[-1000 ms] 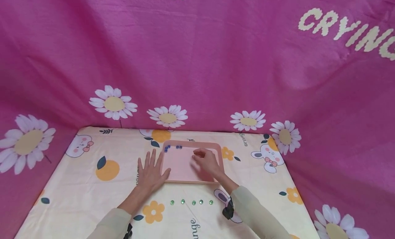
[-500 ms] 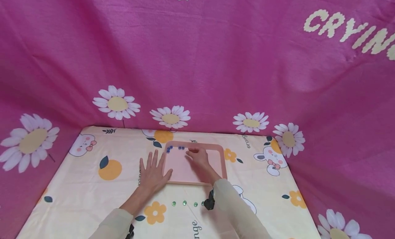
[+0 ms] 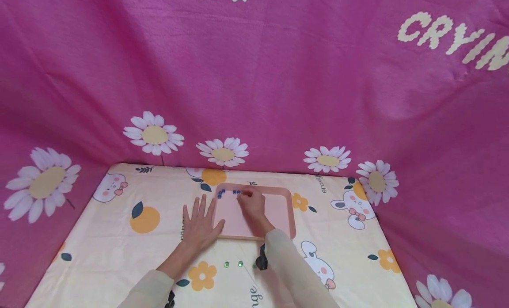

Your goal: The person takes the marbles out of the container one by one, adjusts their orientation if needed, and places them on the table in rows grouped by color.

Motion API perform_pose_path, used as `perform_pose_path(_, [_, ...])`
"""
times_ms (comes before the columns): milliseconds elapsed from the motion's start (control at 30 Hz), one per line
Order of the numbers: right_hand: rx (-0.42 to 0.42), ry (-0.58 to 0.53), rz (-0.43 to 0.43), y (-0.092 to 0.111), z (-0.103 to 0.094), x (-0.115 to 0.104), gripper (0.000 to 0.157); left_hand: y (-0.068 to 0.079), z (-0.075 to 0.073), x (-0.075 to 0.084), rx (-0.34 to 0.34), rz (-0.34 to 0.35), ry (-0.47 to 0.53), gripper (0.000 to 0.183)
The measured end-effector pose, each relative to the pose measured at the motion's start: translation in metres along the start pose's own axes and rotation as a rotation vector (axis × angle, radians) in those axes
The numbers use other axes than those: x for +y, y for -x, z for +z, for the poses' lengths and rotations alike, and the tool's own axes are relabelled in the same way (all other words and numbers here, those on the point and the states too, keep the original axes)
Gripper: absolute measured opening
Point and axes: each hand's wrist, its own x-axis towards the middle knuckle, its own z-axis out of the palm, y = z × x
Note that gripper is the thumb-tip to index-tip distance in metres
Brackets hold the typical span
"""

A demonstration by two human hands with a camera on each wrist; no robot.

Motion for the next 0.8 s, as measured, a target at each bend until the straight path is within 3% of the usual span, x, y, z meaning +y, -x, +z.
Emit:
perform_pose_path(133, [0.015, 0.029, -0.026, -0.003, 0.005, -0.002, 0.015, 0.000, -0.001, 0.000, 0.002, -0.001, -0.003, 0.081])
perform_pose_path(433, [0.089, 0.124, 0.004, -0.007, 0.014, -0.005, 0.006, 0.001, 0.001, 0.000, 0.003, -0.001, -0.026, 0.081])
perform_pose_path(633, [0.068, 0.119, 0.067, -0.007, 0.014, -0.012, 0.006, 0.001, 0.001, 0.000, 0.000, -0.009, -0.022, 0.081])
perform_pose_path(800, [0.080, 0.141, 0.057, -0.006, 0.013, -0.015, 0.008, 0.001, -0.001, 0.000, -0.014, -0.012, -0.032, 0.081])
